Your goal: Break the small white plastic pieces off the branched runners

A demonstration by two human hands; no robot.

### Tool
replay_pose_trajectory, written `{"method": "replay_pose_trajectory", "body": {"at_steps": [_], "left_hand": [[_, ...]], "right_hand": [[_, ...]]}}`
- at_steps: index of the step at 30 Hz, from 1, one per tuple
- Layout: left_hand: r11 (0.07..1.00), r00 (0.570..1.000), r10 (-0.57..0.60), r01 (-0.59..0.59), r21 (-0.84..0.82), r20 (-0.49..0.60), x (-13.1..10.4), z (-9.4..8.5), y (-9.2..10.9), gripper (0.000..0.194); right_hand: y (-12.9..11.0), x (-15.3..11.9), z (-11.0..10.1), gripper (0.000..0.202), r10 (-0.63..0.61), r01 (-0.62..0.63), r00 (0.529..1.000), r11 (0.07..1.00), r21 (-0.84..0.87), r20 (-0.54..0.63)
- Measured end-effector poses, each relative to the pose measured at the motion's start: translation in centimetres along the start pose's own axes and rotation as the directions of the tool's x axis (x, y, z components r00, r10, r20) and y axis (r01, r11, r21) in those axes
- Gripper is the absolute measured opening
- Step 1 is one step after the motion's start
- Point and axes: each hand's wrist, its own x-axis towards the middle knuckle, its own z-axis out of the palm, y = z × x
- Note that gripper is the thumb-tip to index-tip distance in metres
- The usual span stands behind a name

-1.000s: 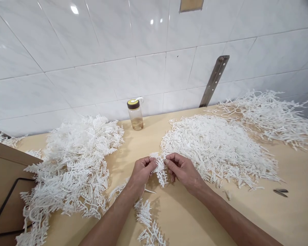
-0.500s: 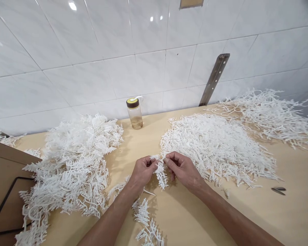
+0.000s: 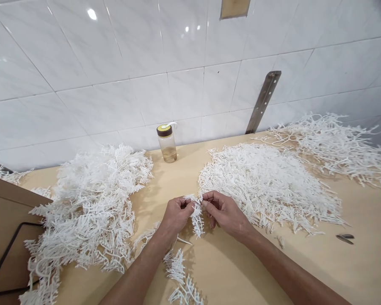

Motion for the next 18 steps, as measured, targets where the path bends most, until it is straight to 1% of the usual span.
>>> {"method": "replay_pose_trajectory", "body": {"at_steps": [3, 7, 13, 18], "left_hand": [[0.997, 1.000, 0.003, -0.004, 0.076, 0.013, 0.1, 0.0, 0.1, 0.026], [0.993, 0.999, 0.023, -0.026, 0.117, 0.024, 0.4, -0.1, 0.1, 0.024], [0.994, 0.999, 0.014, -0.019, 0.108, 0.044, 0.4, -0.4, -0.1, 0.029], [0.999, 0.998, 0.034, -0.036, 0.039, 0.062, -0.1, -0.4, 0.4, 0.031]], "right_hand": [[-0.1, 0.2, -0.3, 0.031, 0.005, -0.005, 1.000, 0.999, -0.043, 0.002], [-0.3, 0.7, -0.5, 0.027, -0.002, 0.003, 1.000, 0.997, -0.078, 0.008], [-0.6, 1.1, -0.6, 0.021, -0.029, 0.030, 1.000, 0.994, -0.104, 0.008], [0.2, 1.2, -0.5, 0.019, -0.064, 0.071, 0.997, 0.980, -0.187, 0.046]]}}
